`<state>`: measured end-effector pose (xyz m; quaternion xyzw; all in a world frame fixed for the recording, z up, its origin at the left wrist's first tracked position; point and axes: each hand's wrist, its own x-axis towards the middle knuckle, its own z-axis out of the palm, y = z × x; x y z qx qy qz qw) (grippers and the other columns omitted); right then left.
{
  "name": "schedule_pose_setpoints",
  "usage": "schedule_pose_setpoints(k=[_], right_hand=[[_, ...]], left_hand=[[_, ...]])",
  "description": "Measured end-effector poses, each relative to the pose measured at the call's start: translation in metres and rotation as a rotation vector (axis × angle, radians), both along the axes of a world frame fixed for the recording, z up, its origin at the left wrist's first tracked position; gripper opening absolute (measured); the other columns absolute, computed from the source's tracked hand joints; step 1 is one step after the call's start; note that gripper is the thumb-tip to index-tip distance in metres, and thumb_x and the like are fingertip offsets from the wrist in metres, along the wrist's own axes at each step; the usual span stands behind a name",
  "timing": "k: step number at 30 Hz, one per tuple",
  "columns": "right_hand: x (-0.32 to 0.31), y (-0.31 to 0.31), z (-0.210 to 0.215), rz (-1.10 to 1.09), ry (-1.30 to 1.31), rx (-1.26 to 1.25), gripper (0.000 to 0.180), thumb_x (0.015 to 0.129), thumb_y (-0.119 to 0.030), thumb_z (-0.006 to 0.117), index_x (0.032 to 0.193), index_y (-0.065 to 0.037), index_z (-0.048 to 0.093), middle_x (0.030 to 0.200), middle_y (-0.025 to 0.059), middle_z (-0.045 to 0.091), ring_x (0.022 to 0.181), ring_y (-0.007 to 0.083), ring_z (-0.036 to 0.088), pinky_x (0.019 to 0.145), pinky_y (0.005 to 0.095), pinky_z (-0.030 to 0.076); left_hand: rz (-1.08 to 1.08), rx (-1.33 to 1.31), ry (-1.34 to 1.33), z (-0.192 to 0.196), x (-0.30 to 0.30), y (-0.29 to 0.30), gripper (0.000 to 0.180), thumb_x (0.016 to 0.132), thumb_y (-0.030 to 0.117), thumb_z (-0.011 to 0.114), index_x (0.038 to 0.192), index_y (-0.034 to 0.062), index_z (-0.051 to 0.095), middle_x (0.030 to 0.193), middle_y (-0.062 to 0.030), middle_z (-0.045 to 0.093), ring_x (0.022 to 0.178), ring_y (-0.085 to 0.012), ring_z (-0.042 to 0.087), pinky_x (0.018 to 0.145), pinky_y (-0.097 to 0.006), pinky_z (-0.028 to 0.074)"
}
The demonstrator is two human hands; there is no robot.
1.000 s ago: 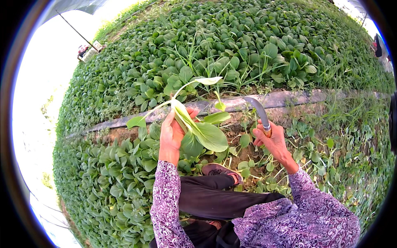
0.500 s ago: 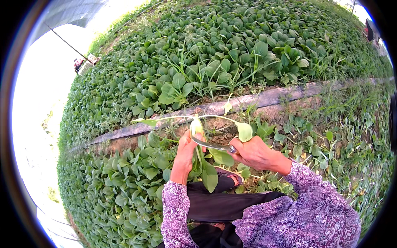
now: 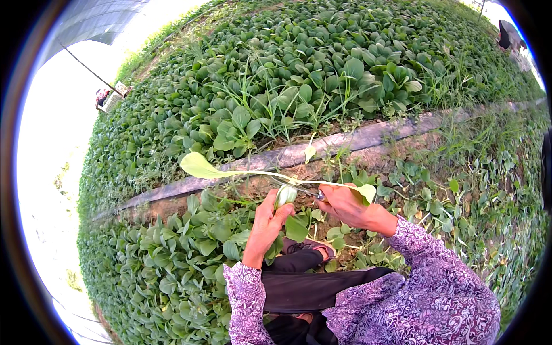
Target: The person harvests leafy greens by cutting the base of each plant with a sickle and gathering them into a plastic crate.
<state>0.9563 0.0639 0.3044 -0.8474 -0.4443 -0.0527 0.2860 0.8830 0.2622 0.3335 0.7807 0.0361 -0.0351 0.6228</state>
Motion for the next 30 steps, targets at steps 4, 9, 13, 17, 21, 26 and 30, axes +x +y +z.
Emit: schedule_pose_setpoints(k=[4, 9, 13, 17, 21, 26, 30], right_hand=[[-0.005, 0.002, 0.004, -0.036, 0.025, 0.002, 0.023, 0.083, -0.019, 0.058, 0.09, -0.001, 0.046, 0.059, 0.0114, 0.055, 0.055, 0.0291, 0.058, 0.048, 0.0377, 0.044], [-0.001, 0.011, -0.01, -0.046, 0.096, 0.074, 0.023, 0.083, -0.019, 0.057, 0.088, 0.0, 0.045, 0.063, 0.014, 0.055, 0.058, 0.0322, 0.057, 0.049, 0.0391, 0.043], [0.003, 0.02, -0.024, -0.037, 0.009, 0.31, 0.023, 0.083, -0.018, 0.058, 0.087, 0.0, 0.044, 0.062, 0.0142, 0.053, 0.056, 0.0324, 0.055, 0.05, 0.0413, 0.041], [0.038, 0.029, -0.038, -0.239, 0.104, 0.137, 0.021, 0.088, -0.018, 0.054, 0.079, -0.002, 0.044, 0.061, 0.0113, 0.05, 0.048, 0.0229, 0.052, 0.043, 0.0343, 0.041], [0.054, -0.008, -0.022, -0.42, 0.77, 0.58, 0.029, 0.092, -0.029, 0.051, 0.083, -0.002, 0.047, 0.053, 0.0038, 0.051, 0.043, 0.0118, 0.052, 0.039, 0.029, 0.042], [0.043, -0.049, -0.04, -0.41, 0.712, 0.705, 0.034, 0.09, -0.036, 0.053, 0.08, -0.003, 0.048, 0.051, -0.0006, 0.046, 0.04, 0.0052, 0.046, 0.036, 0.0189, 0.032], [0.028, -0.058, -0.049, -0.409, 0.813, 0.598, 0.035, 0.089, -0.036, 0.054, 0.08, -0.003, 0.048, 0.053, -0.0016, 0.044, 0.041, 0.0067, 0.049, 0.037, 0.0197, 0.033]], left_hand=[[0.012, 0.018, -0.001, 0.002, -0.001, 0.0, 0.017, 0.088, 0.015, 0.053, 0.1, 0.0035, 0.05, 0.072, 0.0037, 0.05, 0.057, -0.0026, 0.038, 0.051, -0.018, 0.032], [0.013, 0.123, -0.064, -0.002, 0.002, 0.007, 0.019, 0.088, 0.018, 0.054, 0.098, 0.0015, 0.052, 0.069, -0.0013, 0.053, 0.059, -0.0074, 0.043, 0.053, -0.024, 0.036], [-0.041, 0.173, -0.116, 0.0, 0.006, 0.006, 0.019, 0.087, 0.016, 0.056, 0.099, 0.0009, 0.052, 0.067, -0.003, 0.052, 0.059, -0.0087, 0.043, 0.054, -0.025, 0.037], [-0.122, 0.088, -0.141, 0.005, 0.003, -0.004, 0.022, 0.088, 0.014, 0.055, 0.105, 0.0003, 0.053, 0.074, -0.0046, 0.055, 0.06, -0.0086, 0.047, 0.058, -0.023, 0.043], [0.13, -0.719, -0.184, 0.008, -0.008, 0.026, 0.028, 0.092, 0.023, 0.049, 0.111, 0.0012, 0.051, 0.086, -0.0097, 0.058, 0.067, -0.0157, 0.055, 0.069, -0.033, 0.052], [0.317, -1.206, -0.426, 0.007, -0.015, 0.063, 0.034, 0.095, 0.03, 0.042, 0.114, 0.0037, 0.051, 0.11, -0.0106, 0.058, 0.103, -0.0257, 0.057, 0.1, -0.053, 0.035], [0.513, -1.102, -0.499, 0.006, -0.042, 0.103, 0.033, 0.094, 0.029, 0.043, 0.11, 0.0017, 0.052, 0.114, -0.0119, 0.056, 0.11, -0.0259, 0.052, 0.101, -0.054, 0.034]])
